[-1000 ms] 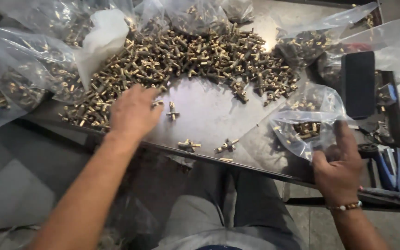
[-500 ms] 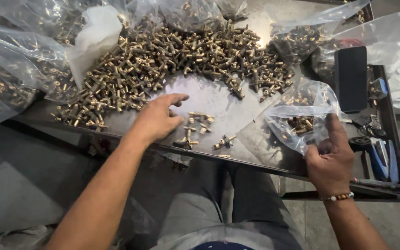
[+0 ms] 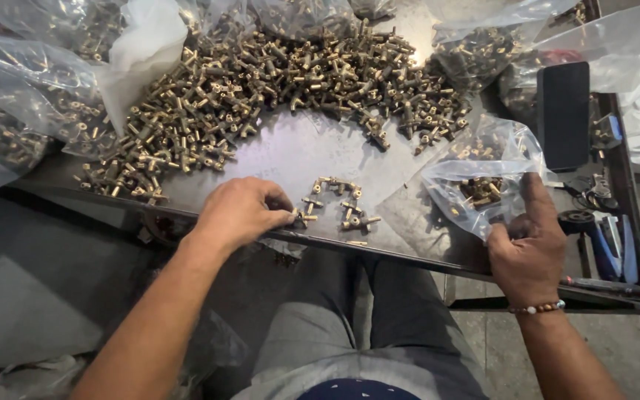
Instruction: The person sorts brass T-junction metal fittings from a large pile on a table and places them into plastic bags.
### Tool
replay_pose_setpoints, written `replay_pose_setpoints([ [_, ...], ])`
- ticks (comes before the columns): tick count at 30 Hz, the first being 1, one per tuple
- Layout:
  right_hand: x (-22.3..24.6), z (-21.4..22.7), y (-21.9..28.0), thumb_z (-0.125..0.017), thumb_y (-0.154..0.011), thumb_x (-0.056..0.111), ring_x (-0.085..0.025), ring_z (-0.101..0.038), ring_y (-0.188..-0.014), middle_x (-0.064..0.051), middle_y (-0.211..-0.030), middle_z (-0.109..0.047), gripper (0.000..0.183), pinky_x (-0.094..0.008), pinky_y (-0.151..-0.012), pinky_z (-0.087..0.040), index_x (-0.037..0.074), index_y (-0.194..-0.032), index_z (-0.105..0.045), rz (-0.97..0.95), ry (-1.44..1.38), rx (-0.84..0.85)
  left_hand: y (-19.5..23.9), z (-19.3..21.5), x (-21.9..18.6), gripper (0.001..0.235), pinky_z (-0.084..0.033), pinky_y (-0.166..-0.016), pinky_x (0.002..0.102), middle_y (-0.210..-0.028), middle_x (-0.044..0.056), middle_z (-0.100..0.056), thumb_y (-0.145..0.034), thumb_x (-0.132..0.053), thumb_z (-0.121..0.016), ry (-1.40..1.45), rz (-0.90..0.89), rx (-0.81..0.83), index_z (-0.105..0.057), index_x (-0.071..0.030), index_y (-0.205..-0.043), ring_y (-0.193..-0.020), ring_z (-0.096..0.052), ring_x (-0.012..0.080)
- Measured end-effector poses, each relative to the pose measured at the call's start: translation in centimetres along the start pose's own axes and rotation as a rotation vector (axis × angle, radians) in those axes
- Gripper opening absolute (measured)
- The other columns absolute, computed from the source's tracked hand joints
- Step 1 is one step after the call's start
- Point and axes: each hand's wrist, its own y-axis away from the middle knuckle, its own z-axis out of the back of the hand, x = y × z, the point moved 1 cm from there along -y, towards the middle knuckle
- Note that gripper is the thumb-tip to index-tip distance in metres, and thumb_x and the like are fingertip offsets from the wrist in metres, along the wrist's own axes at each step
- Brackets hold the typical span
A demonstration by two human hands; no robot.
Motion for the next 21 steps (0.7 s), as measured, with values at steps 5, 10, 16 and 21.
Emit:
replay_pose_setpoints([
  [5, -0.2, 0.0, 0.0, -0.060, -0.083, -0.007, -0.006, -0.058, -0.079, -0.020, -0.152, -0.060, 0.080, -0.021, -0.068, -0.051, -0.003, -0.160, -0.042, 0.033, 0.032, 0.000, -0.6, -1.1, 0.1, 0.025, -0.057, -0.080, 0.038, -0.094, 0.004, -0.080, -0.076, -0.037, -0.081, -0.018, -0.009, -0.100, -0.082, -0.021, -0.096, -0.087, -0.075, 0.0233],
  [10, -0.3, 0.0, 0.0, -0.061, -0.082, -0.006, -0.006, -0.057, -0.077, -0.020, -0.152, -0.059, 0.080, -0.021, -0.067, -0.050, -0.003, -0.159, -0.041, 0.021, 0.058, -0.003, -1.7, -2.4, -0.3, 0.030, -0.057, -0.077, 0.037, -0.092, 0.005, -0.078, -0.076, -0.039, -0.081, 0.067, -0.041, -0.176, -0.080, -0.020, -0.099, -0.084, -0.075, 0.0227],
  [16, 0.1, 0.0, -0.1, -0.060, -0.084, -0.006, -0.006, -0.059, -0.082, -0.020, -0.153, -0.059, 0.079, -0.021, -0.069, -0.051, -0.004, -0.160, -0.041, 0.040, 0.051, -0.005, -2.8, -3.7, -0.6, 0.029, -0.059, -0.076, 0.036, -0.094, 0.005, -0.079, -0.076, -0.037, -0.082, 0.170, -0.065, -0.280, -0.080, -0.018, -0.098, -0.083, -0.077, 0.0212],
  [21, 0.0, -0.1, 0.0, -0.060, -0.082, -0.007, -0.006, -0.056, -0.073, -0.019, -0.152, -0.060, 0.080, -0.022, -0.063, -0.049, -0.002, -0.160, -0.041, -0.002, 0.051, -0.004, -2.8, -4.0, -1.1, 0.033, -0.060, -0.076, 0.033, -0.095, 0.004, -0.080, -0.081, -0.042, -0.079, 0.250, -0.078, -0.306, -0.080, -0.017, -0.103, -0.079, -0.077, 0.0194],
])
